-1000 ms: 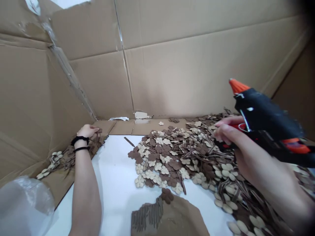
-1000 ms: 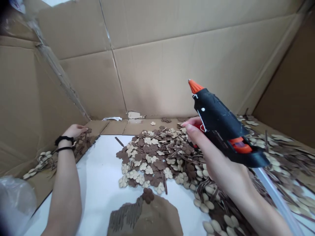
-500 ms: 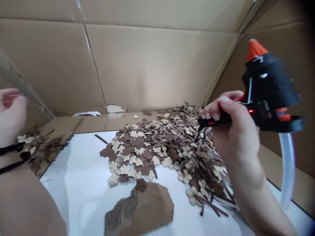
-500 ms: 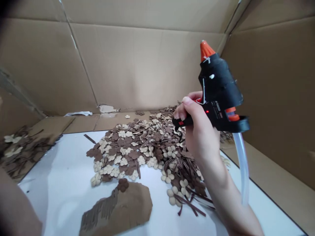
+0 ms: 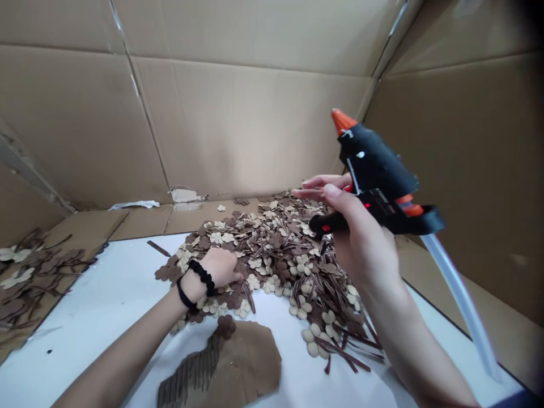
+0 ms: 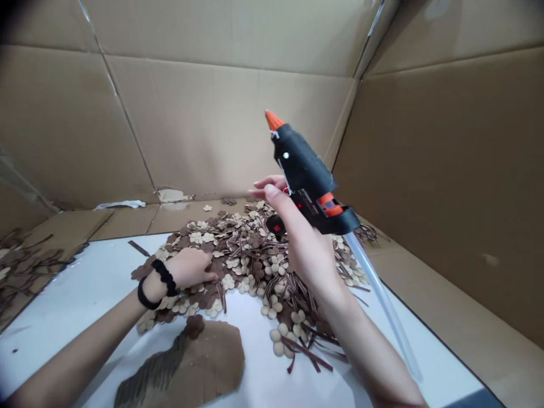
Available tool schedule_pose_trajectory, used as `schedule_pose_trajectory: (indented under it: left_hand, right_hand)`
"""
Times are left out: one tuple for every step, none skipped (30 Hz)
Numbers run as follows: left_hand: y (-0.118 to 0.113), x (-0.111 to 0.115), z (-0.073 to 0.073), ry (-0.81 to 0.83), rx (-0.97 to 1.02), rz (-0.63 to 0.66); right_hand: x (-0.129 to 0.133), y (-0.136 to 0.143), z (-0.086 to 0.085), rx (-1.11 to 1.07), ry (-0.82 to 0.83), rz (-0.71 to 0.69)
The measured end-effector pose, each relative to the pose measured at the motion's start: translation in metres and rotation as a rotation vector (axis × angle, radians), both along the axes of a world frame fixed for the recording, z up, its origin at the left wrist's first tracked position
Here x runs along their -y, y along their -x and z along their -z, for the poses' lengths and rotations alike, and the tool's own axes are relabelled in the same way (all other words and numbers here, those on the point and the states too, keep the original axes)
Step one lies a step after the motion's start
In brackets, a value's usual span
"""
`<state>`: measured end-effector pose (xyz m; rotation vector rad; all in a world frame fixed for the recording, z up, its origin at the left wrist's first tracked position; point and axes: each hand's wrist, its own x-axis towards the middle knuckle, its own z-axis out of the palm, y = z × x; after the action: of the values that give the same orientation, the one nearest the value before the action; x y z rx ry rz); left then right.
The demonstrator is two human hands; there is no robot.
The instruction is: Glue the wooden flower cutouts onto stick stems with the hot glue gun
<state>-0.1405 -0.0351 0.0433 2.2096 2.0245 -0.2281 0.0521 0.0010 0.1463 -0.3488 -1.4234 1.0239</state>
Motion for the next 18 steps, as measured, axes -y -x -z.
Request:
schedule_pose_trajectory:
  left_hand:
    - [0.003, -0.002, 0.002, 0.017, -0.012, 0.017]
    - [0.005, -0.003, 0.002, 0.027, -0.009, 0.041]
    - [0.007, -0.004, 0.0, 0.026, 0.01, 0.068]
    - [0.009, -0.005, -0.004, 0.013, 0.043, 0.093]
    - [0.01, -0.006, -0.009, -0.008, 0.083, 0.109]
    - [0.012, -0.006, -0.016, -0.037, 0.129, 0.117]
    - [0.015, -0.005, -0.024, -0.071, 0.181, 0.119]
    - [0.017, -0.002, -0.033, -0.104, 0.237, 0.113]
    - [0.02, 0.001, -0.043, -0.134, 0.294, 0.101]
    - [0.023, 0.005, -0.054, -0.163, 0.356, 0.083]
    - [0.025, 0.011, -0.064, -0.187, 0.424, 0.061]
    - [0.026, 0.017, -0.074, -0.207, 0.503, 0.036]
    - [0.026, 0.024, -0.084, -0.223, 0.592, 0.009]
    - [0.025, 0.031, -0.092, -0.238, 0.687, -0.015]
    - [0.024, 0.037, -0.099, -0.256, 0.781, -0.032]
    - [0.023, 0.043, -0.104, -0.277, 0.863, -0.045]
    - [0.021, 0.048, -0.108, -0.309, 0.928, -0.057]
    - [0.019, 0.052, -0.111, -0.35, 0.975, -0.069]
  right_hand:
    - [0.0, -0.001, 0.0, 0.025, -0.003, 0.005]
    - [0.001, -0.002, 0.001, 0.05, -0.004, 0.013]
    - [0.0, -0.002, 0.001, 0.075, -0.004, 0.021]
    - [0.0, -0.003, 0.001, 0.102, -0.002, 0.025]
    - [0.0, -0.003, 0.001, 0.131, 0.003, 0.023]
    - [0.0, -0.003, 0.001, 0.158, 0.011, 0.016]
    - [-0.001, -0.003, 0.001, 0.185, 0.02, 0.002]
    - [-0.001, -0.003, 0.001, 0.212, 0.032, -0.016]
    - [-0.001, -0.004, 0.001, 0.236, 0.047, -0.038]
    - [-0.001, -0.004, 0.001, 0.256, 0.065, -0.06]
    - [-0.001, -0.004, 0.001, 0.277, 0.086, -0.085]
    - [-0.002, -0.005, 0.002, 0.299, 0.105, -0.116]
    - [-0.002, -0.006, 0.004, 0.323, 0.117, -0.156]
    - [-0.003, -0.007, 0.005, 0.347, 0.118, -0.204]
    - [-0.004, -0.007, 0.008, 0.375, 0.107, -0.26]
    - [-0.006, -0.008, 0.011, 0.403, 0.089, -0.318]
    - [-0.008, -0.008, 0.014, 0.424, 0.063, -0.376]
    - [-0.01, -0.008, 0.017, 0.436, 0.037, -0.426]
